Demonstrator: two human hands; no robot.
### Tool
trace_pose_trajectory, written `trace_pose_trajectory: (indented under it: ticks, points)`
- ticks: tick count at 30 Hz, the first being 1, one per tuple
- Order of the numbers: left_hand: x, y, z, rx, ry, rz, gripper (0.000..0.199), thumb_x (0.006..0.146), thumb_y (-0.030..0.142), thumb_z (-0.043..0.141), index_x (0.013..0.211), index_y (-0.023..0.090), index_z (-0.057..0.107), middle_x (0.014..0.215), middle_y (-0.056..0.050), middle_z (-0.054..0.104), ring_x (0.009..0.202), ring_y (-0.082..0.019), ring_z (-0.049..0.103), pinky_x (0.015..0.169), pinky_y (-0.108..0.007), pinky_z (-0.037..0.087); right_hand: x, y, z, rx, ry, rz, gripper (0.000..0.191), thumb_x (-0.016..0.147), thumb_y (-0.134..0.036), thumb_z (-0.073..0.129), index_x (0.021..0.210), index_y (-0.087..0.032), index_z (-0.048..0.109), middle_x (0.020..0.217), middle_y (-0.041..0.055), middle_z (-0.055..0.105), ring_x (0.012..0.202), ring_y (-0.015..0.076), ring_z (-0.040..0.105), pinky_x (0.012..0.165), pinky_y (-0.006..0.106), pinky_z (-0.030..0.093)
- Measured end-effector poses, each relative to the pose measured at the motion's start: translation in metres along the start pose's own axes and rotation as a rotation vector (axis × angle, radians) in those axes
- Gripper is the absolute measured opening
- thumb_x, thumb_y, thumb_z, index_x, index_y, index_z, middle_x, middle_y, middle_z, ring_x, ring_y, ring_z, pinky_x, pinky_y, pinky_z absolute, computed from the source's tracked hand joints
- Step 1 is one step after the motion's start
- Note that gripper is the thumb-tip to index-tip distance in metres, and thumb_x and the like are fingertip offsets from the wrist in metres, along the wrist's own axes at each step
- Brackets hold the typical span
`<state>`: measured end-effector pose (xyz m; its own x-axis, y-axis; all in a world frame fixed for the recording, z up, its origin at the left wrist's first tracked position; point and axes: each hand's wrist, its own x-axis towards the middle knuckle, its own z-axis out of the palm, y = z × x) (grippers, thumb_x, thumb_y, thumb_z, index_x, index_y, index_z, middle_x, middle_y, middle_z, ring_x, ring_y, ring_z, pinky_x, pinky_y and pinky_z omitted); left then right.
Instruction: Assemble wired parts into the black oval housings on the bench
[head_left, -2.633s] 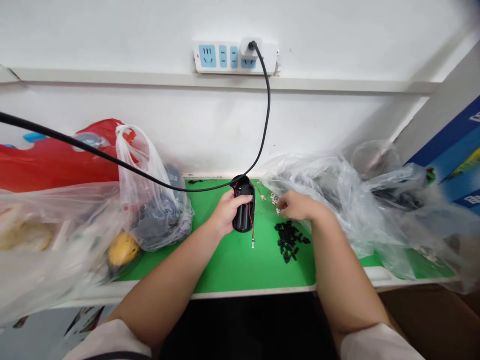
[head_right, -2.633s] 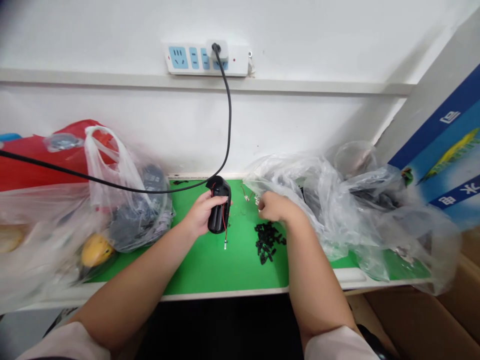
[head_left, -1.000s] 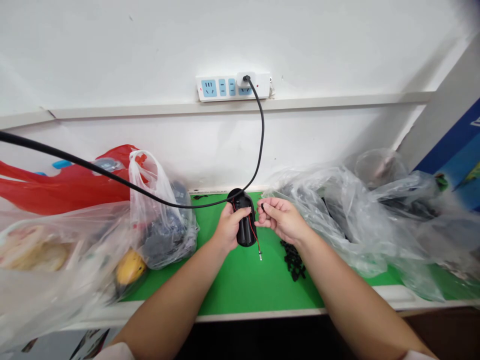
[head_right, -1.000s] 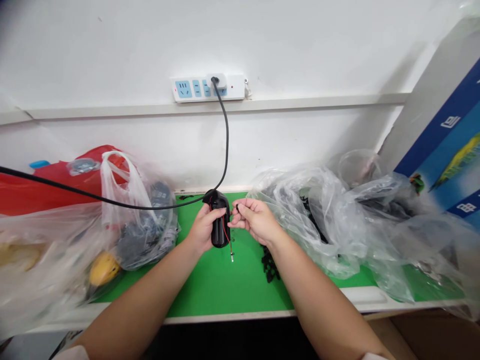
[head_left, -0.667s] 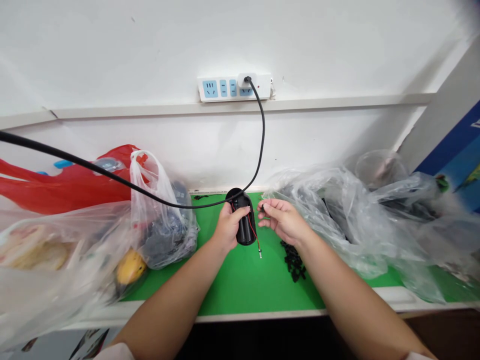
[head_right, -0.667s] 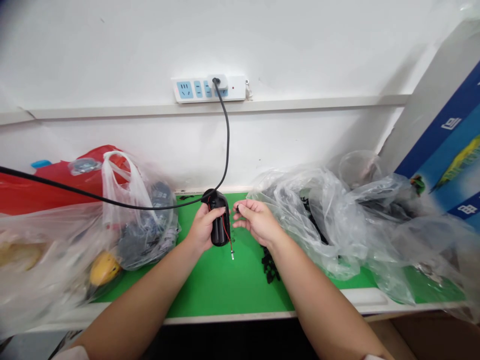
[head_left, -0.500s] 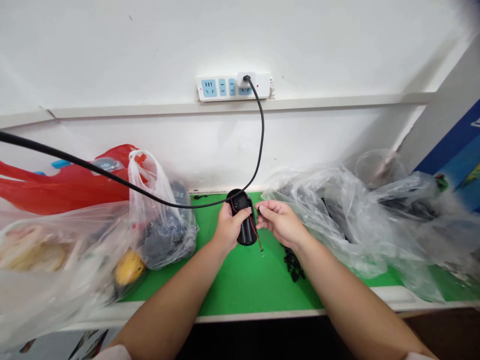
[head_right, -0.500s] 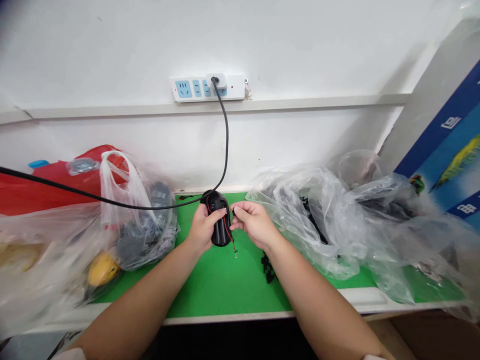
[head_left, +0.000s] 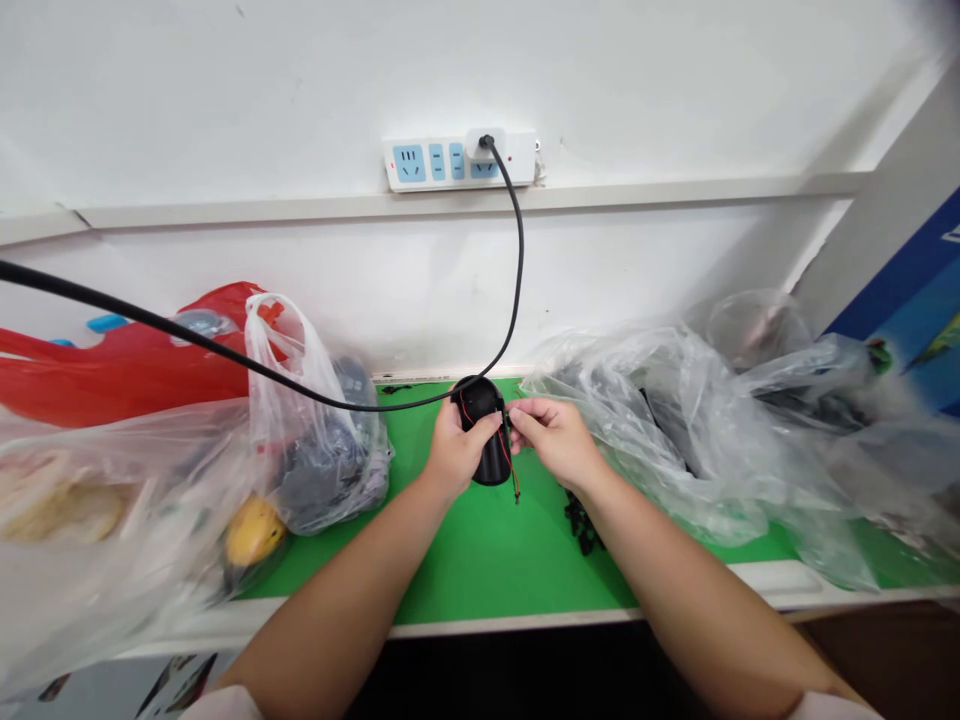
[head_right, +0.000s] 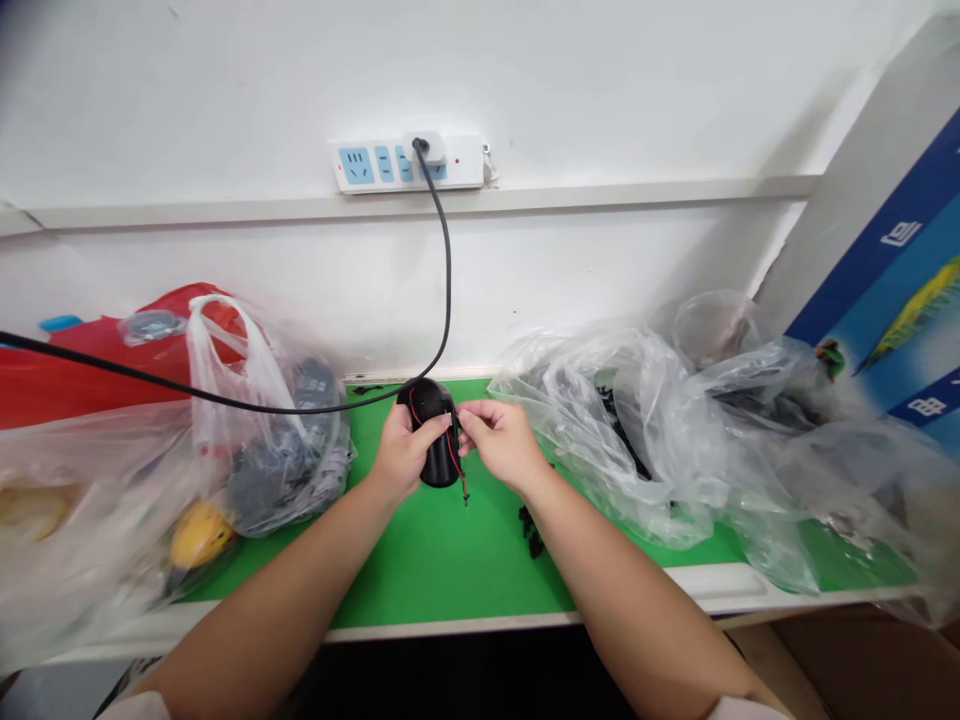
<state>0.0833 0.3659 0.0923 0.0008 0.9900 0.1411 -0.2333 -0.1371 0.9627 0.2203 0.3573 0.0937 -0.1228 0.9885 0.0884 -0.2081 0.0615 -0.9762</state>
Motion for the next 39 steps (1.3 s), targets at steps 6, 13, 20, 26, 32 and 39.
trace_pose_trajectory:
  ticks: [6, 13, 20, 26, 32, 39]
  points:
    - [0.0007, -0.0009, -0.0009, 0.052, -0.004, 0.055, 0.046, 0.067, 0.022, 0.072, 0.108, 0.02, 0.051, 0.092, -0.001, 0.061, 0.079, -0.014, 0.059, 0.072, -0.027, 0.048, -0.0004, 0.0016, 0.0005, -0.04, 0.01, -0.015, 0.041, 0.071, -0.047, 0.067, 0.09, -0.01, 0.063, 0.062, -0.0001, 0.057, 0.049, 0.0075, 0.054, 0.049, 0.021, 0.048]
    - [0.0026, -0.005, -0.003, 0.054, -0.021, 0.078, 0.053, 0.067, 0.024, 0.072, 0.116, 0.021, 0.049, 0.096, -0.002, 0.06, 0.08, -0.013, 0.058, 0.073, -0.027, 0.049, -0.002, -0.001, 0.0027, -0.054, 0.03, -0.018, 0.042, 0.072, -0.048, 0.067, 0.088, -0.01, 0.061, 0.06, -0.0007, 0.056, 0.047, 0.0078, 0.055, 0.048, 0.021, 0.048]
    - [0.0033, -0.0056, -0.0021, 0.036, -0.01, 0.084, 0.046, 0.067, 0.024, 0.071, 0.108, 0.018, 0.051, 0.09, -0.001, 0.06, 0.075, -0.013, 0.058, 0.07, -0.028, 0.049, -0.0006, 0.0011, 0.0024, -0.022, 0.029, -0.022, 0.041, 0.071, -0.047, 0.068, 0.088, -0.01, 0.061, 0.06, -0.0005, 0.057, 0.047, 0.008, 0.055, 0.048, 0.021, 0.049]
    - [0.0023, -0.0038, -0.001, 0.041, -0.012, 0.095, 0.046, 0.067, 0.022, 0.07, 0.108, 0.018, 0.05, 0.089, -0.002, 0.06, 0.073, -0.013, 0.058, 0.067, -0.027, 0.05, -0.0011, 0.0037, 0.003, -0.009, 0.042, -0.013, 0.041, 0.071, -0.048, 0.068, 0.087, -0.01, 0.061, 0.06, -0.0006, 0.057, 0.047, 0.0077, 0.055, 0.048, 0.02, 0.049]
    - [0.0021, -0.0039, -0.0006, 0.011, -0.023, 0.077, 0.047, 0.066, 0.023, 0.07, 0.108, 0.018, 0.049, 0.087, -0.001, 0.059, 0.069, -0.012, 0.058, 0.064, -0.028, 0.05, -0.0019, 0.001, 0.0046, 0.003, 0.045, -0.018, 0.042, 0.07, -0.048, 0.069, 0.087, -0.01, 0.06, 0.058, -0.0009, 0.057, 0.047, 0.0079, 0.055, 0.048, 0.02, 0.049]
    - [0.0012, -0.0023, -0.0007, 0.004, -0.015, 0.057, 0.044, 0.066, 0.023, 0.072, 0.104, 0.018, 0.051, 0.086, -0.001, 0.059, 0.068, -0.011, 0.058, 0.064, -0.027, 0.05, -0.0013, 0.0036, 0.0062, 0.031, 0.047, -0.027, 0.039, 0.072, -0.046, 0.067, 0.084, -0.011, 0.059, 0.059, -0.0014, 0.056, 0.045, 0.0069, 0.053, 0.046, 0.019, 0.047]
